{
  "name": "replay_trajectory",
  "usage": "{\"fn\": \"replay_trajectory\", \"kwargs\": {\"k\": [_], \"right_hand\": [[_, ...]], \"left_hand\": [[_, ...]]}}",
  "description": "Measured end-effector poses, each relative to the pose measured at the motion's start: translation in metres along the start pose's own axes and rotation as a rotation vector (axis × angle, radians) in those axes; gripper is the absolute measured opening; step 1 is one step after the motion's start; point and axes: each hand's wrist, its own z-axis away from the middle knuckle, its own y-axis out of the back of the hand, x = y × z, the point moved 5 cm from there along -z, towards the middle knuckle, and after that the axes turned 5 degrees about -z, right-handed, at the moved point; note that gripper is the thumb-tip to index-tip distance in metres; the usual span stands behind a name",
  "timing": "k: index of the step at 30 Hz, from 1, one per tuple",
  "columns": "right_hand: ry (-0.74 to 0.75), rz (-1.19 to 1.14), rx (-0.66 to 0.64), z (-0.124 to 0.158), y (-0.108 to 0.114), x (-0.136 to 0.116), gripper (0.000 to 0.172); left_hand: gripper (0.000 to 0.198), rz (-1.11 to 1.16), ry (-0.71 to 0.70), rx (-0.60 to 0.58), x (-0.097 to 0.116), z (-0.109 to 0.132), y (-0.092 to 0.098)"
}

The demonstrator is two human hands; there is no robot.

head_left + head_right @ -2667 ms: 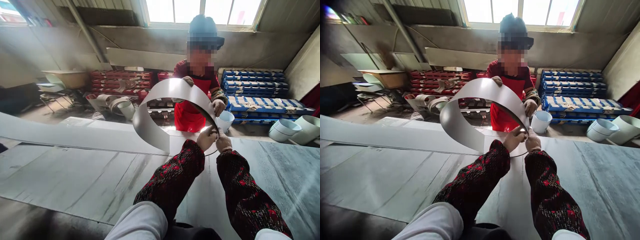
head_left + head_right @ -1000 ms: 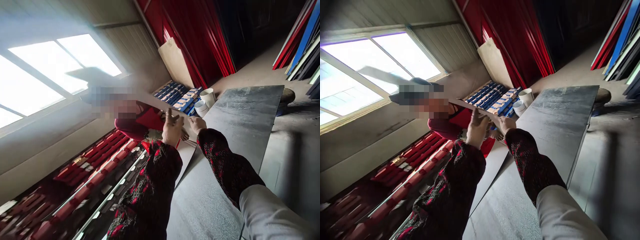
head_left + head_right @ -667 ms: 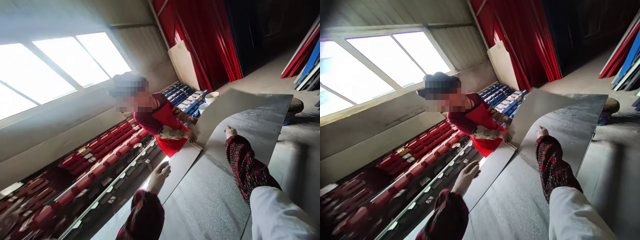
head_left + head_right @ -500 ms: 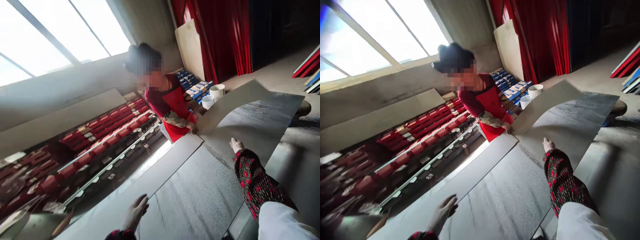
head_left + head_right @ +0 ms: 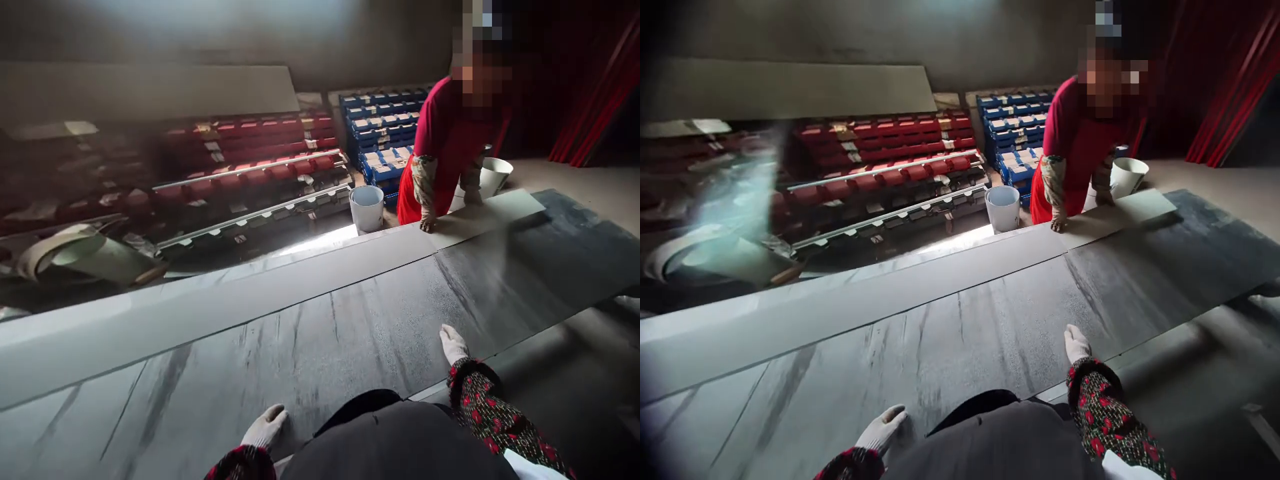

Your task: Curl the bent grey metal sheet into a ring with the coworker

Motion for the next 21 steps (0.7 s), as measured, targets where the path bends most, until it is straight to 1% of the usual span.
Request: {"fn": "replay_trajectory", "kwargs": {"k": [2, 4, 6, 8, 10, 12, 15, 17, 21], "right_hand": [[0.053, 0.172, -0.075, 0.02, -0.012, -0.011, 0.038], [0.09, 0.34, -0.139, 0.039, -0.027, -0.022, 0.043], [0.11, 0.491, -0.184, 0.054, -0.042, -0.03, 0.05], [0.121, 0.613, -0.218, 0.062, -0.053, -0.037, 0.054], [0.131, 0.701, -0.245, 0.064, -0.058, -0.043, 0.056], [0.139, 0.758, -0.269, 0.063, -0.059, -0.046, 0.057], [0.147, 0.813, -0.284, 0.06, -0.057, -0.048, 0.057], [0.17, 0.841, -0.271, 0.061, -0.056, -0.05, 0.055], [0.278, 0.878, -0.256, 0.062, -0.061, -0.055, 0.048]], "left_hand": [[0.032, 0.044, -0.013, -0.013, -0.011, -0.007, 0.001], [0.033, 0.135, -0.011, 0.012, -0.025, -0.007, 0.005], [0.033, 0.302, 0.027, 0.027, -0.04, -0.002, 0.006], [0.033, 0.479, 0.085, 0.03, -0.057, 0.005, 0.005], [0.033, 0.606, 0.143, 0.03, -0.07, 0.011, 0.001], [0.033, 0.687, 0.185, 0.037, -0.079, 0.014, -0.004], [0.032, 0.814, 0.24, 0.044, -0.085, 0.013, -0.011], [0.031, 0.895, 0.274, 0.041, -0.088, 0.01, -0.013], [0.029, 1.032, 0.316, 0.011, -0.095, 0.005, -0.013]]}}
